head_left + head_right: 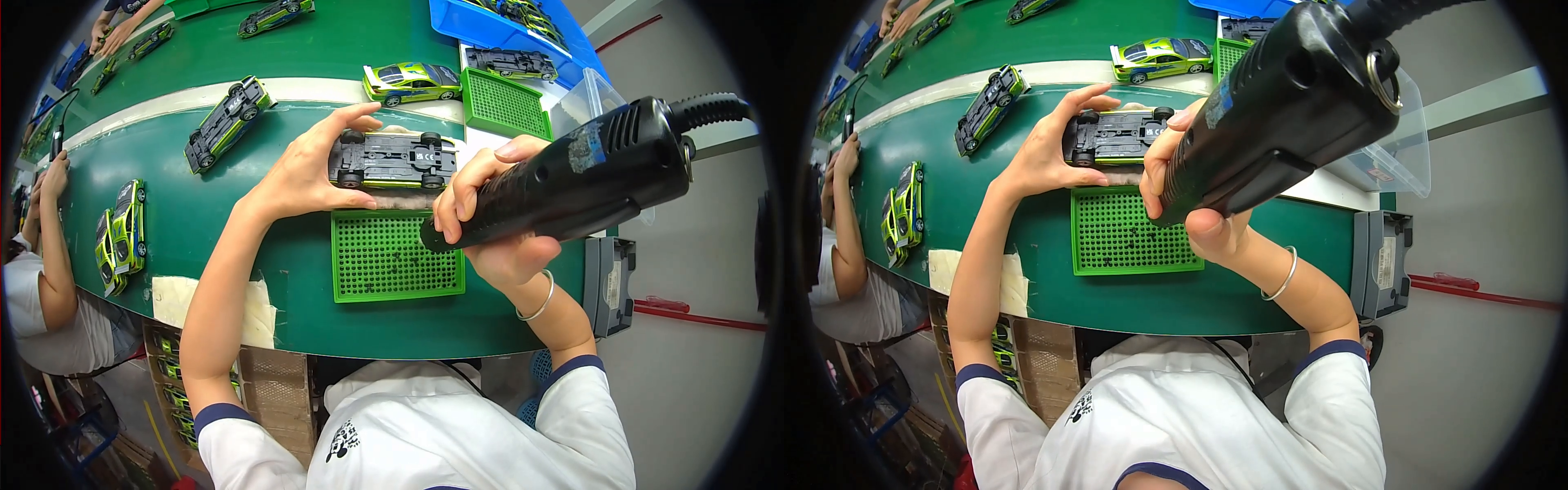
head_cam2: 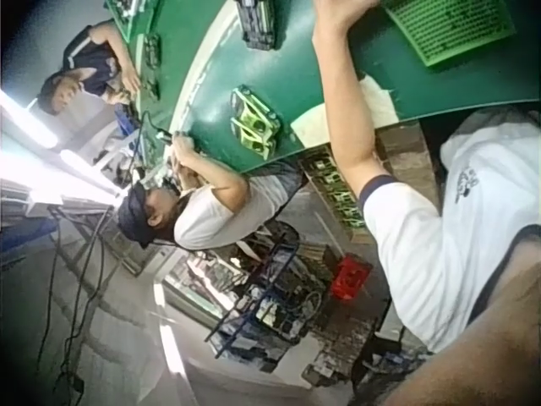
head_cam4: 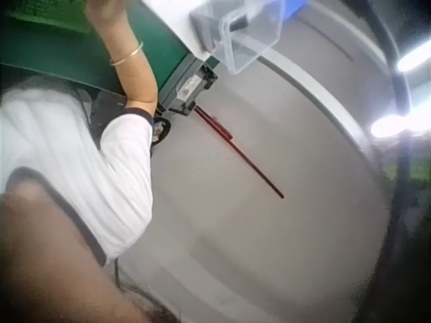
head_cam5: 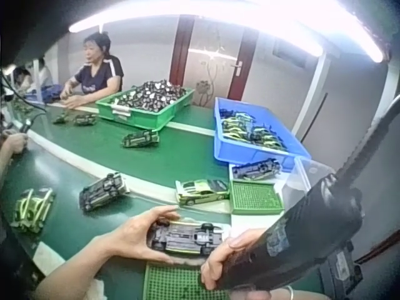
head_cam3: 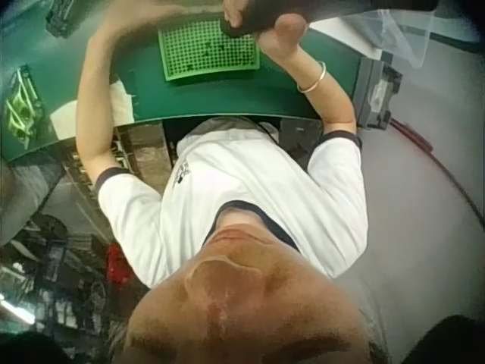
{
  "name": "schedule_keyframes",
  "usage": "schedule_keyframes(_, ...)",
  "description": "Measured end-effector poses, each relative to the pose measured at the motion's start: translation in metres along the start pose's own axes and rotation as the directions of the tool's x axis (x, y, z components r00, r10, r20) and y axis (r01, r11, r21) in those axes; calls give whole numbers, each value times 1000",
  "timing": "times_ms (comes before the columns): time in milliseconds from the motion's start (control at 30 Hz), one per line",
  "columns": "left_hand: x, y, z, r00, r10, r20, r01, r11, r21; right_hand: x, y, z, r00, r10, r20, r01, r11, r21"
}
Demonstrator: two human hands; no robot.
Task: The person assembles toy cars on a conveyor line by picking up car bodies and chassis, driving screws into the underside of each car using an electric screwdriver, and placing the assembled cars into a packaging tray.
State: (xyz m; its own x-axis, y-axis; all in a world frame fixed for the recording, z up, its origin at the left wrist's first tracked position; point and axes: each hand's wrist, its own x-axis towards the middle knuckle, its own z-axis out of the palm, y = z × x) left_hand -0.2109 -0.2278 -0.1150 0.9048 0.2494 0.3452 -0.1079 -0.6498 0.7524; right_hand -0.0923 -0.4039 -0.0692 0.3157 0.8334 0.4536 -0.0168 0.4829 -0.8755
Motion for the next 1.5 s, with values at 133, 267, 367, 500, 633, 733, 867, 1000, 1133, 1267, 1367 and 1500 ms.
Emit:
schedule_keyframes(133, -4, 0, -9, 996, -81, 34, 85, 989, -124, 1, 0, 2, 999, -27, 37, 27, 1000, 7)
schedule_keyframes(267, -12, -5, -13, 973, -189, 131, 218, 942, -256, 6, 1, 1, 986, -118, 120, 118, 993, 10)
schedule_keyframes(367, -14, -13, -12, 981, -163, 109, 185, 954, -235, 20, -13, 2, 956, -278, 98, 272, 960, 68)
schedule_keyframes(500, -16, -16, -12, 994, -101, 40, 108, 956, -272, 58, -35, 20, 895, -417, 158, 392, 905, 166)
schedule_keyframes(633, -18, -16, -13, 993, -120, 16, 121, 959, -257, 84, -16, 51, 944, -318, 88, 287, 923, 258)
schedule_keyframes(733, -17, -16, -12, 991, -132, 29, 135, 948, -287, 103, 11, 60, 912, -402, 78, 373, 894, 250)
schedule_keyframes(867, -17, -13, -14, 997, -74, -9, 68, 951, -302, 99, 10, 63, 982, -88, 165, 120, 974, -193)
schedule_keyframes(1000, -16, -11, -16, 995, -95, 13, 94, 946, -310, 102, 26, 65, 979, -131, 153, 155, 975, -156)
schedule_keyframes(1133, -16, -10, -16, 993, -116, 1, 110, 939, -325, 101, 34, 68, 981, -176, 85, 186, 976, -115)
schedule_keyframes(1267, -16, -13, -15, 995, -98, 13, 97, 940, -327, 98, 39, 67, 981, -153, 119, 172, 971, -164)
schedule_keyframes(1367, -16, -10, -16, 993, -114, 19, 114, 938, -328, 97, 40, 67, 988, -114, 105, 130, 978, -161)
schedule_keyframes(1500, -17, -8, -18, 987, -141, 80, 159, 933, -324, 95, 38, 65, 990, -88, 107, 104, 982, -159)
